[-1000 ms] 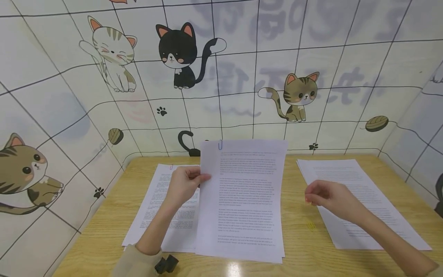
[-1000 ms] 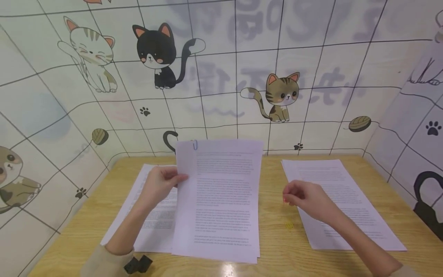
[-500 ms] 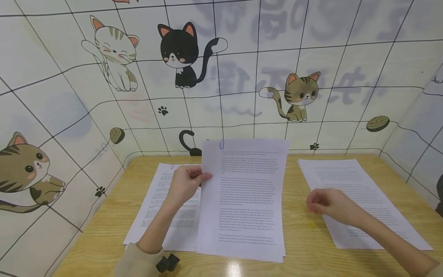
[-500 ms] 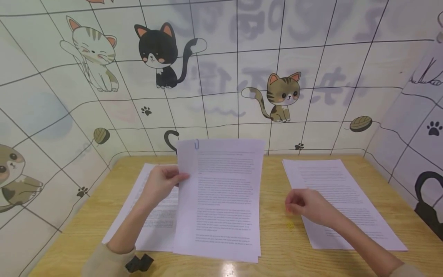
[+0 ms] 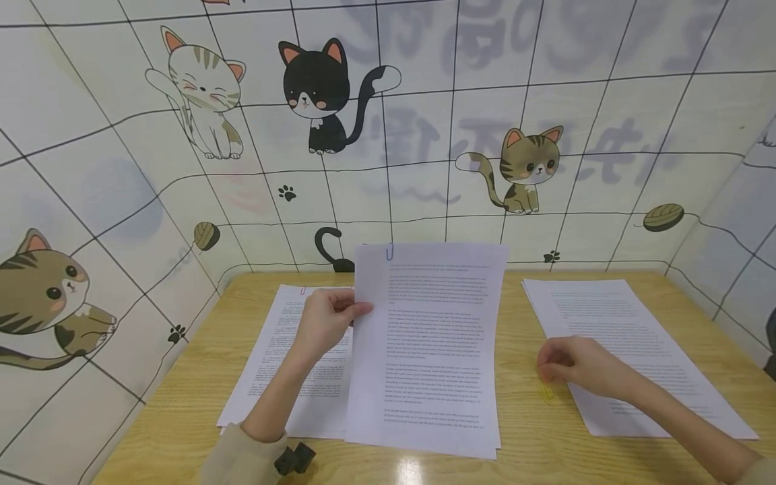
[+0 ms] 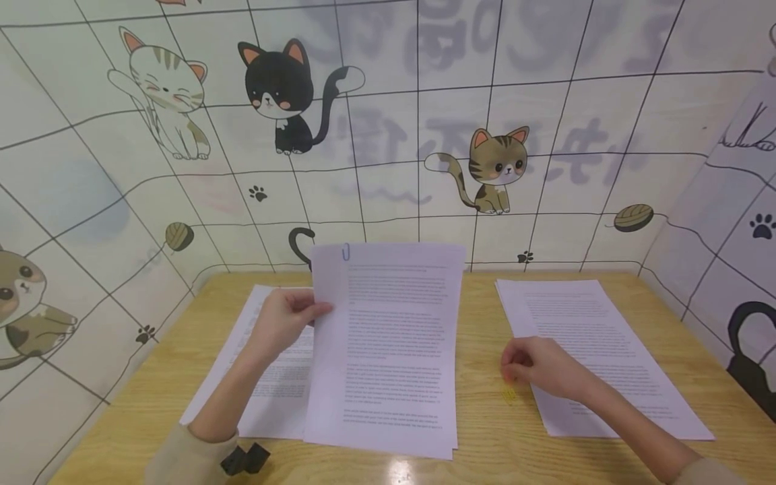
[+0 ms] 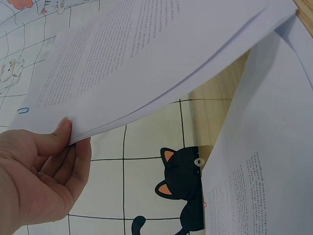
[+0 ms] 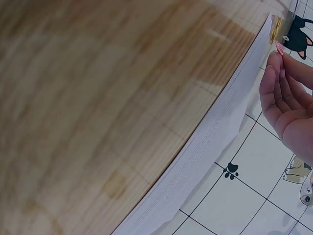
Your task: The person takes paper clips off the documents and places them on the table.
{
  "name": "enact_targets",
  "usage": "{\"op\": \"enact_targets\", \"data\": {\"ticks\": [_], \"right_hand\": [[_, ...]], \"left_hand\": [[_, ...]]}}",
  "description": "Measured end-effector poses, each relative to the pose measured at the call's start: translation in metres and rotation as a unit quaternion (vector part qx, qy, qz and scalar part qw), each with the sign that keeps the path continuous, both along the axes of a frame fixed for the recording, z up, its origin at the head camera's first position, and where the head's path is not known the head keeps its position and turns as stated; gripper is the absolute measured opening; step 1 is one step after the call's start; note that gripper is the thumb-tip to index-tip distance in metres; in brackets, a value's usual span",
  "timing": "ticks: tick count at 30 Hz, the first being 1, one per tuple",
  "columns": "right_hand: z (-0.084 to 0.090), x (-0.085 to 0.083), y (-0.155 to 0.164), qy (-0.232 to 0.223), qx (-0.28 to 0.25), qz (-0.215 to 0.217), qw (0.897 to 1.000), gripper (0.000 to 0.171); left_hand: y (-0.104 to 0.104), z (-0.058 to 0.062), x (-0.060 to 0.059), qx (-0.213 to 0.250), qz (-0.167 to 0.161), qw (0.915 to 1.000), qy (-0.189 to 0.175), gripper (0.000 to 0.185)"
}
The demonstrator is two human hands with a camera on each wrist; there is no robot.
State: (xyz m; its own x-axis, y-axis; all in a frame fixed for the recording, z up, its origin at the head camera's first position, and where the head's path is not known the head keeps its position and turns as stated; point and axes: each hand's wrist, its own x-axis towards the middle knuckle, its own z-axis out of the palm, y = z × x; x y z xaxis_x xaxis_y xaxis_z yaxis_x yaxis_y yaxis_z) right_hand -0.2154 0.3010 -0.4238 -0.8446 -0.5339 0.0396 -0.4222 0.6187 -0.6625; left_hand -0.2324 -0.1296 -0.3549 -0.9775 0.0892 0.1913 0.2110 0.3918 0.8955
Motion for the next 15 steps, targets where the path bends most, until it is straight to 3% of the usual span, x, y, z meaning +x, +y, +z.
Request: {"op": "enact_targets", "data": {"ticks": [15], "right_hand": [[-0.0018, -0.0029, -0.0012, 0.008, 0.02, 0.004, 1.0, 0.005]], "left_hand": [[-0.0013, -0.0013, -0.0016, 0.008, -0.002, 1.0, 0.001, 0.015]]}}
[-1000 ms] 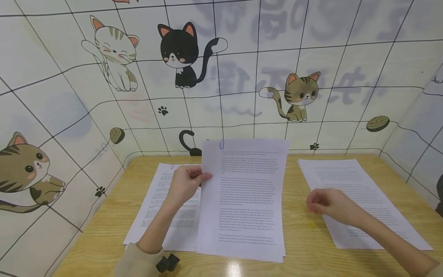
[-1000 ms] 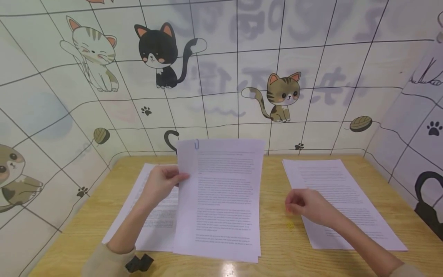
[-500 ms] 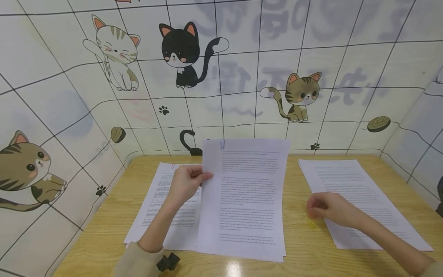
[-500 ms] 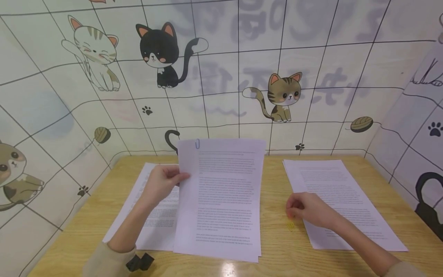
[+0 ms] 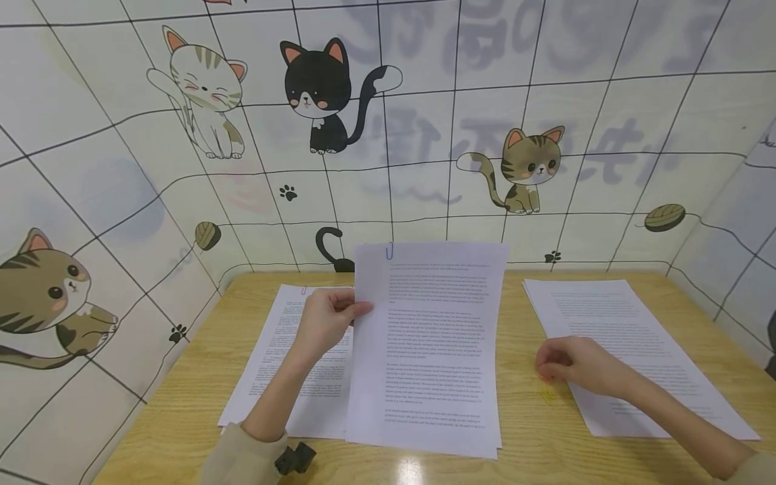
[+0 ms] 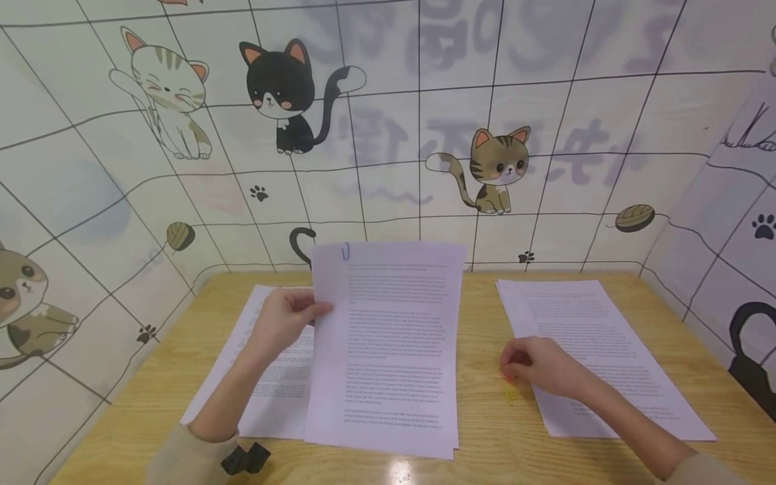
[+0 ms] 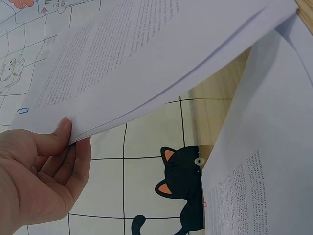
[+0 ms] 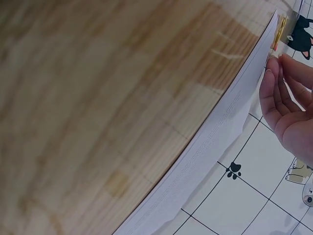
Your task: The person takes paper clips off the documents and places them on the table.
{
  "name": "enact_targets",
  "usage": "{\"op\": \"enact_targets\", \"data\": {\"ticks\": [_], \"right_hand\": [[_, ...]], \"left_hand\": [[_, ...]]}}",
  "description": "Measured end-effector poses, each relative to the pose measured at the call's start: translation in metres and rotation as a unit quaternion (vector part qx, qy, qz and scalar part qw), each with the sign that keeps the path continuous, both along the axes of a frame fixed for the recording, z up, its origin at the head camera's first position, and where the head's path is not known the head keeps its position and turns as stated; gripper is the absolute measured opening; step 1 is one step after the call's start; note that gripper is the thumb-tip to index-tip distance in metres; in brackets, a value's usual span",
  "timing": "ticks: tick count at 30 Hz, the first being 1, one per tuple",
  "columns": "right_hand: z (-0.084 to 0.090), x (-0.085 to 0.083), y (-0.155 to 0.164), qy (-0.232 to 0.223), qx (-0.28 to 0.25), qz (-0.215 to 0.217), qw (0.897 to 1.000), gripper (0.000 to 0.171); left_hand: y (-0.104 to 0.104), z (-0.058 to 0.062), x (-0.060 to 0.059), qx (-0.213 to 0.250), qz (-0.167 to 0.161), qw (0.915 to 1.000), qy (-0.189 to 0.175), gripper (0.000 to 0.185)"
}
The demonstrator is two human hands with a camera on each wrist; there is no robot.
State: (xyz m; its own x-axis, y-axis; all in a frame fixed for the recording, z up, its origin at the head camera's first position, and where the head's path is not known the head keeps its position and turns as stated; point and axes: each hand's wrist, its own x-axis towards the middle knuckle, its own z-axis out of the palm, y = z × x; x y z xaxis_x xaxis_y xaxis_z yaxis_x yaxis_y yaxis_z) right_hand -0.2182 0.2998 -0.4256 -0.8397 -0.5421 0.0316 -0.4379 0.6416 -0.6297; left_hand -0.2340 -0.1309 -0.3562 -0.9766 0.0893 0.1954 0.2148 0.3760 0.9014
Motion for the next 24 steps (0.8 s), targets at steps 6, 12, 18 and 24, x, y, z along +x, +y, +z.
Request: {"op": "enact_targets", "data": {"ticks": [6, 12, 18, 24], "right_hand": [[0.0, 0.0, 0.003, 0.02, -0.002, -0.005, 1.0, 0.004], [0.005, -0.001, 0.009, 0.061, 0.015, -0.03, 0.998, 0.004], [0.012, -0.003, 0.011, 0.06, -0.001, -0.04, 0.997, 0.006], [0.019, -0.004, 0.01, 0.052, -0.018, -0.058, 0.997, 0.009]], "left_hand": [[0.001, 0.002, 0.001, -0.002, 0.007, 0.9999, -0.01, 0.015], [0.002, 0.002, 0.001, 0.0, 0.007, 0.9999, -0.008, 0.014], [0.002, 0.001, 0.001, 0.003, 0.006, 1.0, -0.006, 0.015], [0.001, 0.001, 0.002, 0.006, 0.007, 0.9999, -0.014, 0.015]]}}
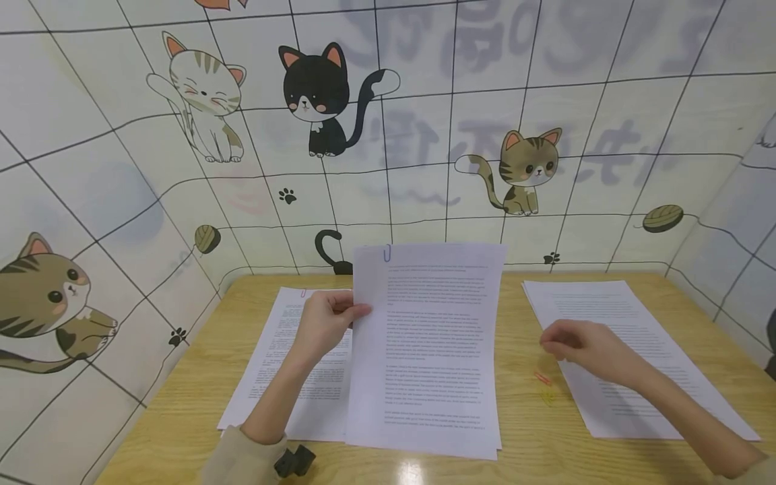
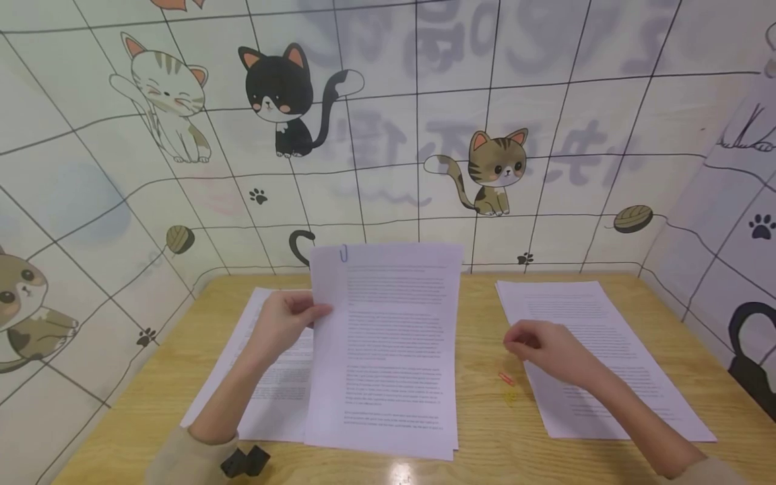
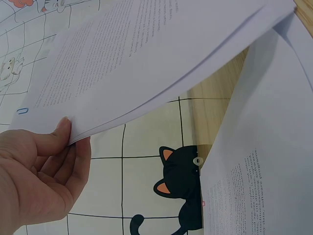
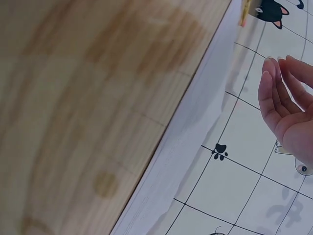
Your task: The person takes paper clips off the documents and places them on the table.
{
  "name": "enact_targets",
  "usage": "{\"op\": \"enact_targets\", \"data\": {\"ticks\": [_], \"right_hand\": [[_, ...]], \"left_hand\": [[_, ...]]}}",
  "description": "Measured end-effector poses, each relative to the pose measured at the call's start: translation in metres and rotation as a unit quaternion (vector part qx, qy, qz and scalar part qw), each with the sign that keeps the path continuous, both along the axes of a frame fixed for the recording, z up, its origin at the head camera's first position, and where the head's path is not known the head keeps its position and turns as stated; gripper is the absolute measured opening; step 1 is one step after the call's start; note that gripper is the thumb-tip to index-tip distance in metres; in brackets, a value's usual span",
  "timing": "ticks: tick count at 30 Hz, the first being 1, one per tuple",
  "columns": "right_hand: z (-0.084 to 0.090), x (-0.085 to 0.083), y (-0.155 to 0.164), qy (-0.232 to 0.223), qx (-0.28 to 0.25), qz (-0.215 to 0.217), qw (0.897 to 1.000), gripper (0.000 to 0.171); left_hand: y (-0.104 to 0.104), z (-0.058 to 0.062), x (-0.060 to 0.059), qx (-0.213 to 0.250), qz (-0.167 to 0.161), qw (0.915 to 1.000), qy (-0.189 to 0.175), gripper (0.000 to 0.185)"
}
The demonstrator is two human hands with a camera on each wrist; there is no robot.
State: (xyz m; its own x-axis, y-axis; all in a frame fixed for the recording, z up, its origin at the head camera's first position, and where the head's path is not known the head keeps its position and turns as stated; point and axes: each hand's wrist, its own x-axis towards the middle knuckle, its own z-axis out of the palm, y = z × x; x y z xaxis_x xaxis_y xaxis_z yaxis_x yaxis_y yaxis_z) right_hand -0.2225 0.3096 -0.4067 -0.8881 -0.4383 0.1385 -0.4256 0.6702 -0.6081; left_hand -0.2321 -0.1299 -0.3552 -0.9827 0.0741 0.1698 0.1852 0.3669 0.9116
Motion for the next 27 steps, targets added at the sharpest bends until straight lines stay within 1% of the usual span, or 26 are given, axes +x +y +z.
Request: {"op": "enact_targets", "data": {"ticks": [4, 10, 21, 27], "right_hand": [[0.007, 0.001, -0.004, 0.005, -0.016, -0.013, 1.0, 0.01], [0.017, 0.002, -0.01, 0.036, -0.033, -0.027, 0.998, 0.01], [0.032, 0.003, -0.02, 0.046, -0.058, -0.063, 0.995, 0.016], [0.04, 0.002, -0.027, 0.06, -0.089, -0.063, 0.992, 0.017]], "left_hand": [[0.0, 0.0, 0.0, 0.001, 0.003, 1.0, -0.003, 0.015], [0.0, -0.002, -0.001, 0.0, -0.002, 1.0, 0.006, 0.014], [-0.001, -0.003, 0.0, -0.009, -0.001, 0.9999, 0.007, 0.015], [0.001, -0.003, 0.0, -0.013, 0.0, 0.9998, 0.015, 0.015]]}}
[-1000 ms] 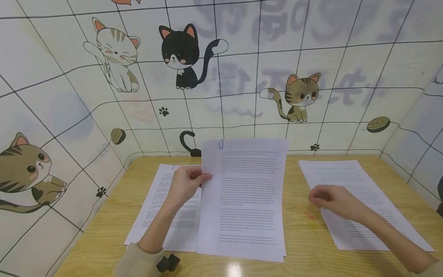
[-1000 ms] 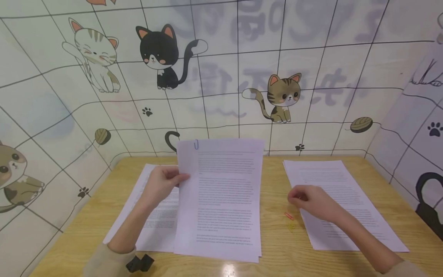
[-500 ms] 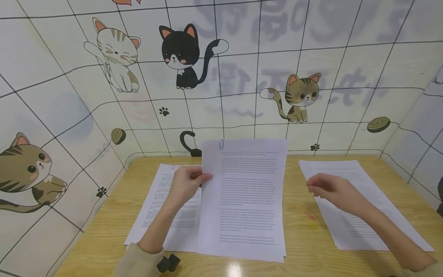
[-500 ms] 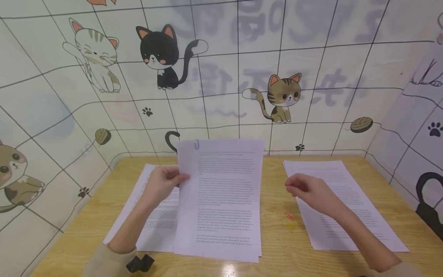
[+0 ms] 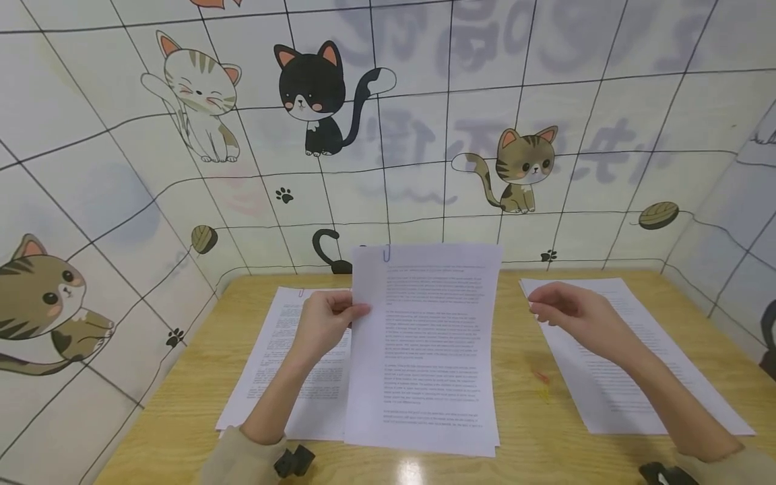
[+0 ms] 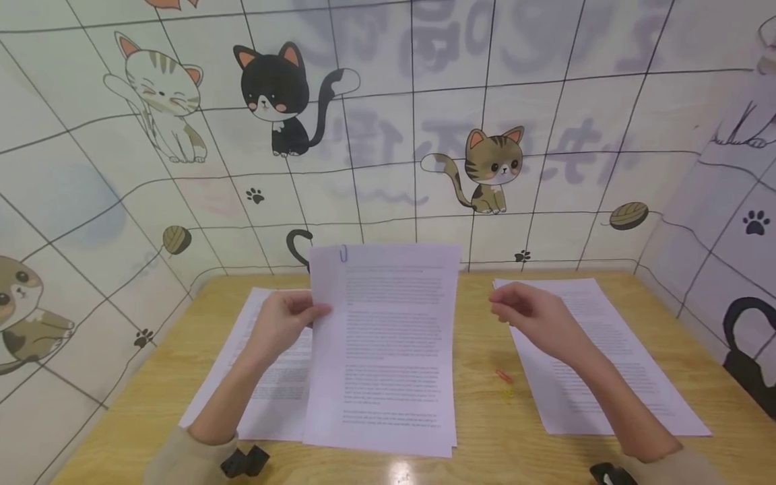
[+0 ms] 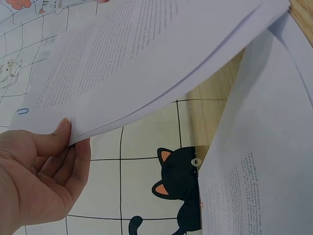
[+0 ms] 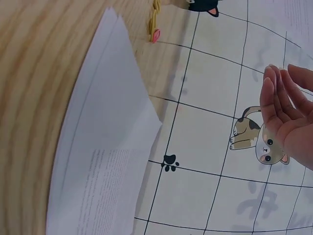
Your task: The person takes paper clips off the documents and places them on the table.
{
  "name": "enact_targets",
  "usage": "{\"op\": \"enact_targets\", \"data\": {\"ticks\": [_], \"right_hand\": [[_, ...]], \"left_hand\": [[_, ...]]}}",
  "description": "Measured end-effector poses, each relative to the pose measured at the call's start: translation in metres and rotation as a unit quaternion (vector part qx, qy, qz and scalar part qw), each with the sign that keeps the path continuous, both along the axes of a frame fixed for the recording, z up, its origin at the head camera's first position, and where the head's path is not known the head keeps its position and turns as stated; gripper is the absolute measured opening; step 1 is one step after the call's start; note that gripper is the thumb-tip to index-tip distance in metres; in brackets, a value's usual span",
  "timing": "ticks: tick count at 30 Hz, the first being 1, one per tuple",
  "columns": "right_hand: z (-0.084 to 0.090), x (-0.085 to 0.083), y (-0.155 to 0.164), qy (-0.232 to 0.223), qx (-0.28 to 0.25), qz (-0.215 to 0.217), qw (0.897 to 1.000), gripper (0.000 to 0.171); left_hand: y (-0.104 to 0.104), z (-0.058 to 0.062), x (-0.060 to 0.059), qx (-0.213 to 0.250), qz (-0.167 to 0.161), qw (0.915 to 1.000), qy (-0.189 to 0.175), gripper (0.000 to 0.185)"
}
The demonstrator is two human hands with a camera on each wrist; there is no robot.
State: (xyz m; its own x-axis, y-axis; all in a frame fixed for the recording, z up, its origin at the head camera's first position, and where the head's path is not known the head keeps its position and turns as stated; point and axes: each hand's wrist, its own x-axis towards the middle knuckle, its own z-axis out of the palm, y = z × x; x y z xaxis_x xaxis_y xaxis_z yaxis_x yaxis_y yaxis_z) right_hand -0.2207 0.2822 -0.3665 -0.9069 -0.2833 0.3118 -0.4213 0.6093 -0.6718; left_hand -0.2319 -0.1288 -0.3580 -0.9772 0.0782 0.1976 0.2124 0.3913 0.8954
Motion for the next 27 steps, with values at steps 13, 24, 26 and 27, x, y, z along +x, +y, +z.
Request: {"op": "enact_targets", "data": {"ticks": [13, 24, 26, 27], "right_hand": [[0.015, -0.002, -0.016, 0.021, -0.055, 0.015, 0.998, 0.019], [0.028, -0.002, -0.029, 0.028, -0.101, 0.039, 0.994, 0.019], [0.031, -0.001, -0.032, 0.029, -0.108, 0.041, 0.993, 0.019], [0.032, -0.001, -0.034, 0.03, -0.111, 0.043, 0.992, 0.019]], "left_hand": [[0.003, -0.002, -0.001, 0.001, 0.0, 1.0, -0.001, 0.013], [0.006, -0.002, 0.002, -0.012, 0.002, 0.9997, 0.023, 0.009], [0.007, -0.003, 0.002, -0.014, 0.003, 0.9995, 0.028, 0.009], [0.008, -0.002, 0.002, -0.015, 0.003, 0.9994, 0.03, 0.009]]}}
